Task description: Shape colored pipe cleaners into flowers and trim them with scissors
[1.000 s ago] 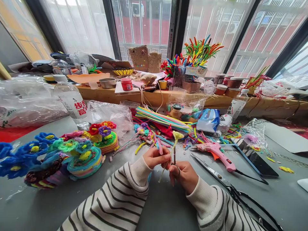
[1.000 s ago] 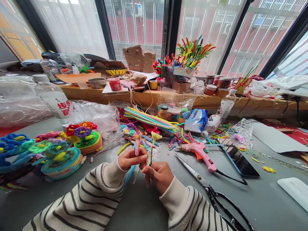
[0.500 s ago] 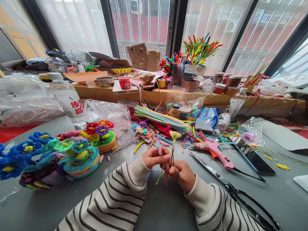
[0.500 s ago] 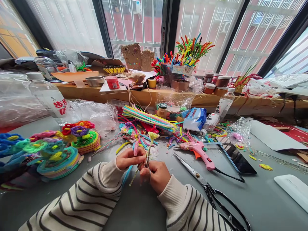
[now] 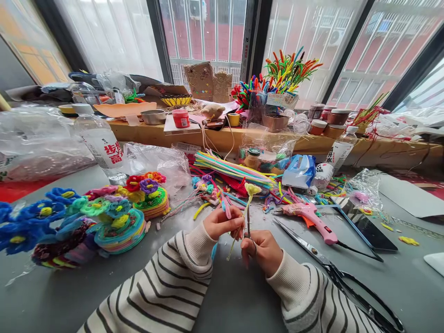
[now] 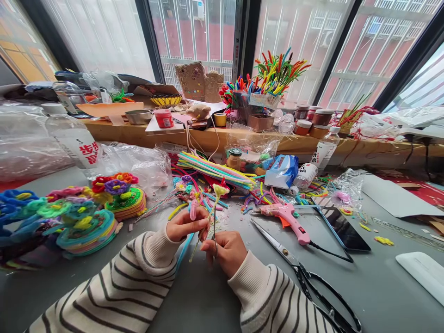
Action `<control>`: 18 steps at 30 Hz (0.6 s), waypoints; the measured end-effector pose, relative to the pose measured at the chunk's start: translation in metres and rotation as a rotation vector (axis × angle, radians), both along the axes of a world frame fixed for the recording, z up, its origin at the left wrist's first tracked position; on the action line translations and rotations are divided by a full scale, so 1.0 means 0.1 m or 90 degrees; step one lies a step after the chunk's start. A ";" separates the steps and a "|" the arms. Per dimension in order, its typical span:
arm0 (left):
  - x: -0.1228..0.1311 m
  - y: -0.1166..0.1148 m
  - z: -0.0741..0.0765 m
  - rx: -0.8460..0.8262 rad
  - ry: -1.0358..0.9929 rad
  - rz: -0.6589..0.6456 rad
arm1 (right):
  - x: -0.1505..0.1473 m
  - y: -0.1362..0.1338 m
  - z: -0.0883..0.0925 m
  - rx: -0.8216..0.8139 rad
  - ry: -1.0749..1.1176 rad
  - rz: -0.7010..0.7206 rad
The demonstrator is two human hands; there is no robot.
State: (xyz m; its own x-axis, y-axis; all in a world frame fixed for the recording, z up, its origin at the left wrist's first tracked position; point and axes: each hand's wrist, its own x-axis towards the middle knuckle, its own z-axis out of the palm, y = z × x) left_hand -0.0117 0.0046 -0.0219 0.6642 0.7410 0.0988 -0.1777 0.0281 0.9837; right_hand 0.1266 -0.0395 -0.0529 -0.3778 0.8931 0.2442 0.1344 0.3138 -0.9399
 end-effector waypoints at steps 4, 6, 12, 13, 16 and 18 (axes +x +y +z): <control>-0.01 -0.01 0.02 0.007 0.003 -0.006 | -0.01 -0.01 0.02 0.024 0.006 0.027; -0.01 -0.01 0.01 0.000 0.018 -0.016 | -0.02 0.00 0.03 0.039 -0.002 0.036; 0.00 -0.03 -0.03 -0.015 0.037 -0.009 | -0.03 0.02 0.03 0.069 0.004 0.026; 0.00 -0.03 -0.03 -0.016 0.037 -0.008 | -0.03 0.02 0.02 0.067 0.012 0.019; 0.01 -0.03 -0.02 -0.024 0.036 0.004 | -0.02 0.02 0.01 0.049 0.015 -0.009; 0.01 -0.03 -0.01 -0.027 0.037 -0.001 | -0.02 0.02 0.00 0.036 0.002 -0.026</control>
